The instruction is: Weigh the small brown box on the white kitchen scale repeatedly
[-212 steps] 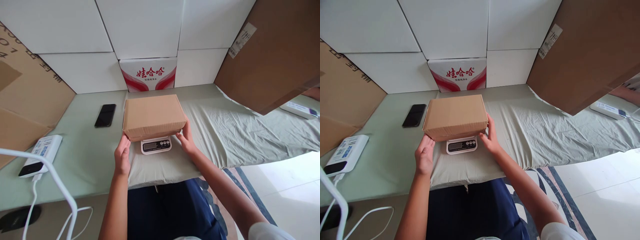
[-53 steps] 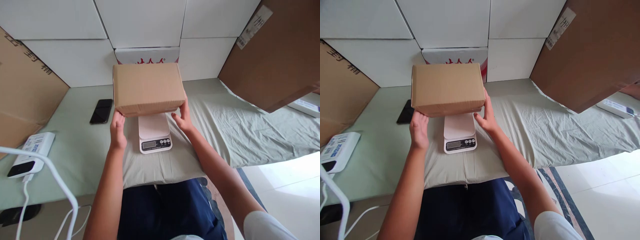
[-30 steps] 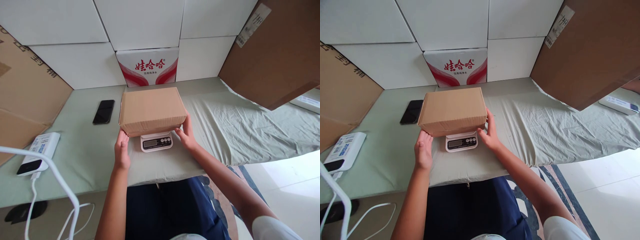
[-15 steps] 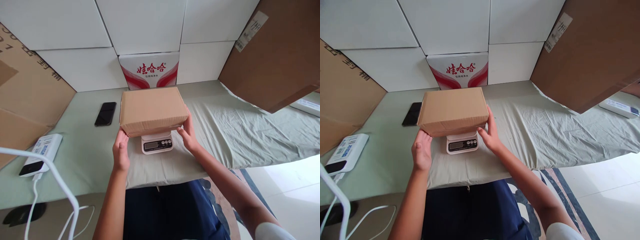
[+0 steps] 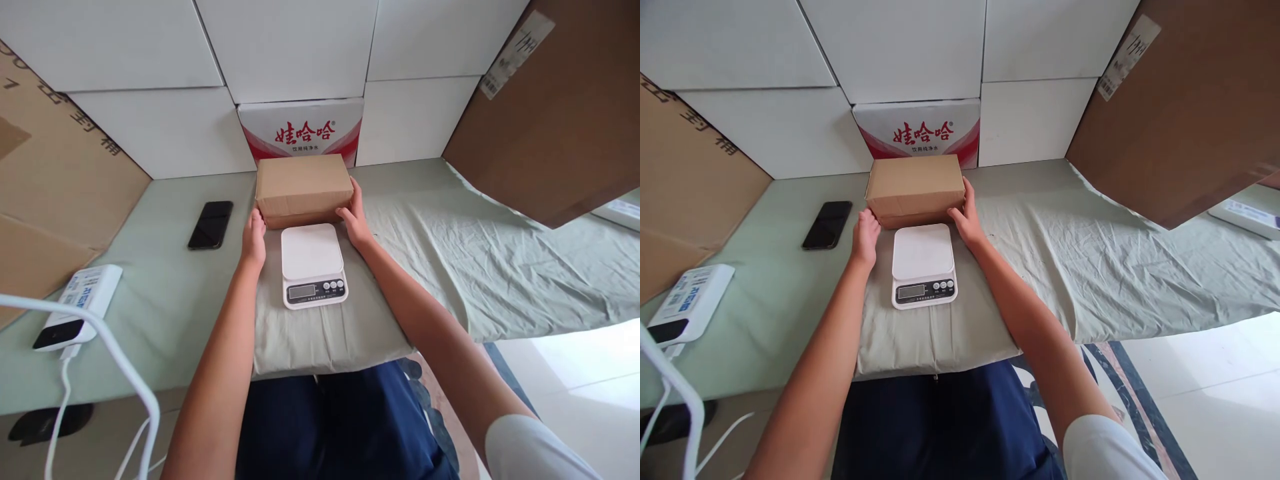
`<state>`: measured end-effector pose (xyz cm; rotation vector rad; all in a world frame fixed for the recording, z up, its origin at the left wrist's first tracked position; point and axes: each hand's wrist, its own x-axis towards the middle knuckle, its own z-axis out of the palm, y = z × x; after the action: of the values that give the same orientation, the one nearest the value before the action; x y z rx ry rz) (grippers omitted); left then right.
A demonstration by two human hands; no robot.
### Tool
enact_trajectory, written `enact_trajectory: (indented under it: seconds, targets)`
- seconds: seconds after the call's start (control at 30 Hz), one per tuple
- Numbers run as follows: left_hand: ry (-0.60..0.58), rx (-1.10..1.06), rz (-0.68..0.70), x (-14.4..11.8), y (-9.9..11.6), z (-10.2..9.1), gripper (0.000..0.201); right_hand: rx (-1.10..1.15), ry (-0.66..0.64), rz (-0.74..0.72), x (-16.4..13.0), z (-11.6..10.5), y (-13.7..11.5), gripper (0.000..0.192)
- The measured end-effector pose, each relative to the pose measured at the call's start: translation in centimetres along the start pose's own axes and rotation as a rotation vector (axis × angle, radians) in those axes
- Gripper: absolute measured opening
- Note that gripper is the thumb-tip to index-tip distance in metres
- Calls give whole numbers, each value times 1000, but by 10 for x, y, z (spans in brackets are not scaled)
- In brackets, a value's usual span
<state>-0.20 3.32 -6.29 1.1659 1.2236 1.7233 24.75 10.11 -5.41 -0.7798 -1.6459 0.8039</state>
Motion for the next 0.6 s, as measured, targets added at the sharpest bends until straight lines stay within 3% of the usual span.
enact_trajectory:
  seconds: [0.13, 0.3, 0.37, 0.47, 0.6]
  targets:
    - [-4, 12, -15, -2, -1, -6, 94, 25, -4, 69, 3, -7, 21, 90]
    - [112, -12, 49, 15, 5, -42, 92, 128, 311, 238, 17, -49, 49, 91]
    - [120, -16, 57, 19, 4, -51, 90, 163, 370, 289, 18, -62, 54, 94]
    - [75, 7, 22, 18, -2, -47, 91, 164, 295, 308, 14, -58, 51, 94]
    - [5, 14, -40, 11, -8, -25, 98, 199, 74, 273, 4, -26, 30, 86]
